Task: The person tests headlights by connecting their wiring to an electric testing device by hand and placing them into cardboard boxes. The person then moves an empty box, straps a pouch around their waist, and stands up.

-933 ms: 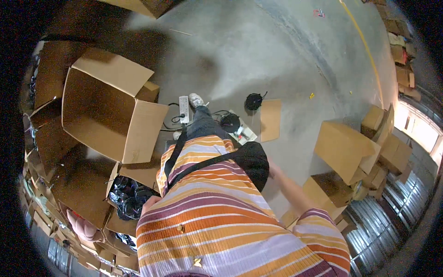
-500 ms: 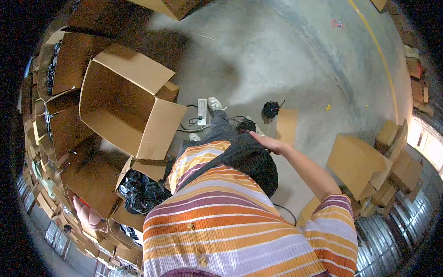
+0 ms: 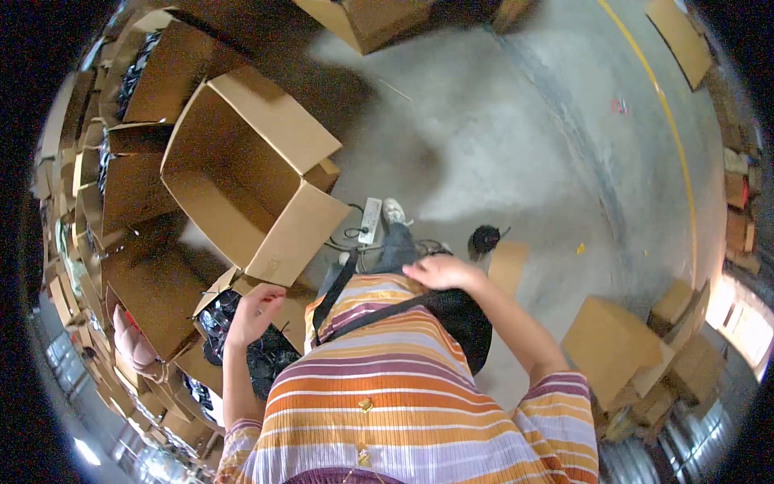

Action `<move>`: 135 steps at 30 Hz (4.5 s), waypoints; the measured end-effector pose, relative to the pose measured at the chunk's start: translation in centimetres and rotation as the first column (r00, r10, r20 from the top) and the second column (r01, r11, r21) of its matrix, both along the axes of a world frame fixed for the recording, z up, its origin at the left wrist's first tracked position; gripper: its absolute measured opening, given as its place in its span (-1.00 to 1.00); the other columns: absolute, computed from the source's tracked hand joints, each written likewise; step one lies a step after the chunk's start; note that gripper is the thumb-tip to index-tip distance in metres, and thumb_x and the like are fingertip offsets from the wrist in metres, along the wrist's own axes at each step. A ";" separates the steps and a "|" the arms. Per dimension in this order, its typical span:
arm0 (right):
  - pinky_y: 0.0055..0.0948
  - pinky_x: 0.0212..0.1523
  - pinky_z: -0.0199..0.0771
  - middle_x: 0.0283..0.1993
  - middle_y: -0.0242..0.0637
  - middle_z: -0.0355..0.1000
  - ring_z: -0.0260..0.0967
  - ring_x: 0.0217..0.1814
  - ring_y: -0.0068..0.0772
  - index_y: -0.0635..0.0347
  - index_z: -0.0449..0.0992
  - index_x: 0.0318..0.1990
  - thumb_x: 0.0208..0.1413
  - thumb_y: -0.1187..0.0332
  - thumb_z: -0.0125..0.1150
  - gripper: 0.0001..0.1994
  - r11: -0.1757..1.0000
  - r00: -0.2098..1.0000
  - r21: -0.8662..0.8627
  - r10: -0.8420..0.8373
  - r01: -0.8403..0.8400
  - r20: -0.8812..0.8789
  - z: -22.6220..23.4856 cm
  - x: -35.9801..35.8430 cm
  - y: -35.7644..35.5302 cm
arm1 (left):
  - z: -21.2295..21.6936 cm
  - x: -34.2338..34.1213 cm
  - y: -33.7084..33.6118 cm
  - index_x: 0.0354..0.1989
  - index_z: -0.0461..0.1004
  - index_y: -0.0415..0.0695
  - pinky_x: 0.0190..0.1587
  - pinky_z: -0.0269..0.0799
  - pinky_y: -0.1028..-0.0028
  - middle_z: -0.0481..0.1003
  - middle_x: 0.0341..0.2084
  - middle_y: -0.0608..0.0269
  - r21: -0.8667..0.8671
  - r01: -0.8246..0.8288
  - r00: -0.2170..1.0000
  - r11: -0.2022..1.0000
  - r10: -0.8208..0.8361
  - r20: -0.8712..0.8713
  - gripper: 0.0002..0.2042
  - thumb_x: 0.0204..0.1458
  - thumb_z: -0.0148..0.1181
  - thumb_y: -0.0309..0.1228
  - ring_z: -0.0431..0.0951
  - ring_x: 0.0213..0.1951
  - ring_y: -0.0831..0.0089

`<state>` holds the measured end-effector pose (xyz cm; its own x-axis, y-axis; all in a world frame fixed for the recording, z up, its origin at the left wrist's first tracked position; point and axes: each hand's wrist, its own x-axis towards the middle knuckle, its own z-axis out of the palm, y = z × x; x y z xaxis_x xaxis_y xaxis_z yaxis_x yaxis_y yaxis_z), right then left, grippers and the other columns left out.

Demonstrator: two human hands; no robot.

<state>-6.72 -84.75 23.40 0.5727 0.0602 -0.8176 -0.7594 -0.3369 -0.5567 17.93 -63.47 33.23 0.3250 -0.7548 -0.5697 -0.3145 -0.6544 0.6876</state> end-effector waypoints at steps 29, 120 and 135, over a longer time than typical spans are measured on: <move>-0.41 -0.51 0.22 -0.55 -0.18 0.30 0.25 -0.53 -0.23 0.19 0.32 -0.50 -0.17 0.25 -0.12 -0.80 0.903 0.923 -0.393 -0.010 0.174 0.384 1.6 6.9 -1.9 | -10.9 -3.2 10.2 -0.57 0.37 -0.17 -0.43 0.26 0.40 0.37 -0.61 0.13 0.188 -0.169 0.958 0.967 0.117 0.260 -0.77 -0.26 -0.07 -0.26 0.36 -0.47 0.25; -0.56 -0.56 0.21 -0.66 -0.27 0.29 0.22 -0.63 -0.49 0.32 0.33 -0.56 -0.17 0.28 -0.12 -0.76 0.927 0.864 -0.231 0.362 -0.295 0.351 -5.9 12.2 7.1 | -24.3 -13.3 20.6 -0.49 0.41 -0.06 -0.29 0.24 0.46 0.39 -0.46 0.19 0.384 -0.917 0.149 0.109 0.986 0.075 -0.73 -0.35 -0.05 -0.20 0.37 -0.37 0.34; -0.66 -0.72 0.11 -0.72 -0.38 0.23 0.12 -0.72 -0.61 0.27 0.33 -0.61 -0.13 0.29 -0.16 -0.76 0.958 0.948 0.017 0.279 -0.285 0.155 -6.1 18.9 20.1 | -28.7 -8.3 31.9 -0.51 0.39 -0.20 -0.37 0.26 0.40 0.37 -0.49 0.03 0.311 -0.942 0.106 0.125 0.991 -0.077 -0.70 -0.36 -0.07 -0.23 0.39 -0.42 0.24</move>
<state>12.17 -64.68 17.30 0.6428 0.2667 -0.7181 -0.5441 -0.5008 -0.6731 9.59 -31.54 4.54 0.5640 0.2057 -0.7997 0.8022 -0.3660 0.4716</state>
